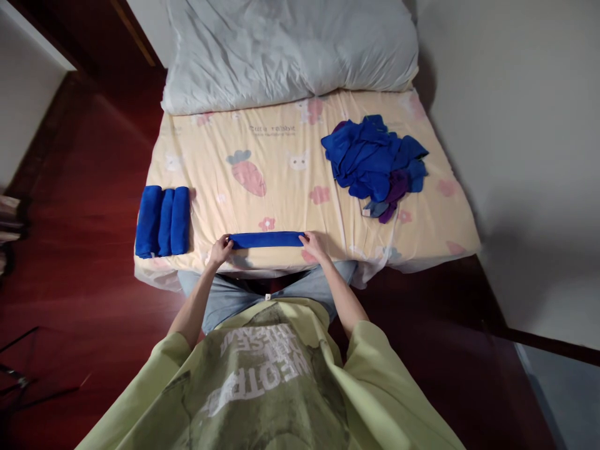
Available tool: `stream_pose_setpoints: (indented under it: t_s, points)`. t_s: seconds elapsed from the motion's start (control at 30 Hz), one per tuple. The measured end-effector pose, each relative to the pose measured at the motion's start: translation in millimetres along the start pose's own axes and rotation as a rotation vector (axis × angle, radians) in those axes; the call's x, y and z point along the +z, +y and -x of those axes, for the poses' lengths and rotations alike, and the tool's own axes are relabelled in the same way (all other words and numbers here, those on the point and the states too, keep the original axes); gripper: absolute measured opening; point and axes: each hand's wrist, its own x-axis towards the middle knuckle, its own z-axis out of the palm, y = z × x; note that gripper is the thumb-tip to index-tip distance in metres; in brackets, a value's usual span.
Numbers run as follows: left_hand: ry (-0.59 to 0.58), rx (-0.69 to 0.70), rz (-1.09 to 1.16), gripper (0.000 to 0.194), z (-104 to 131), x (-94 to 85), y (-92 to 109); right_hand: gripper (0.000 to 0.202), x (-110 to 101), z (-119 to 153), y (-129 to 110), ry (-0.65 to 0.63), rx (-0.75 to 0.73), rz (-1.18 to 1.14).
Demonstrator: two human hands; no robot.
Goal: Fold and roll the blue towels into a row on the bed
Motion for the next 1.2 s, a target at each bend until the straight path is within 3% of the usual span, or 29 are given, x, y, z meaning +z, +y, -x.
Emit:
stream_pose_setpoints:
  t_s: [0.33, 0.47, 0.6, 0.77, 0.87, 1.0, 1.2]
  points:
    - [0.135, -0.003, -0.140, 0.037, 5, 12.6, 10, 0.025, 1, 5, -18, 0.050, 0.052, 0.049]
    - [0.249, 0.170, -0.233, 0.037, 16, 11.7, 16, 0.027, -2, 17, -24, 0.150, -0.137, 0.183]
    - [0.103, 0.365, -0.286, 0.042, 23, 4.3, 20, 0.029, -4, 28, -30, 0.093, -0.373, 0.356]
    - [0.015, 0.424, -0.310, 0.059, 25, 1.4, 16, 0.037, -5, 31, -29, 0.033, -0.402, 0.428]
    - [0.019, 0.430, -0.330, 0.064, 24, 5.7, 13, 0.043, -4, 31, -28, 0.003, -0.426, 0.486]
    - [0.046, 0.466, -0.436, 0.058, 19, 8.5, 14, 0.042, -3, 26, -32, -0.024, -0.440, 0.603]
    - [0.049, 0.572, -0.589, 0.045, 12, -9.9, 21, 0.040, -15, 16, -39, -0.052, -0.469, 0.741]
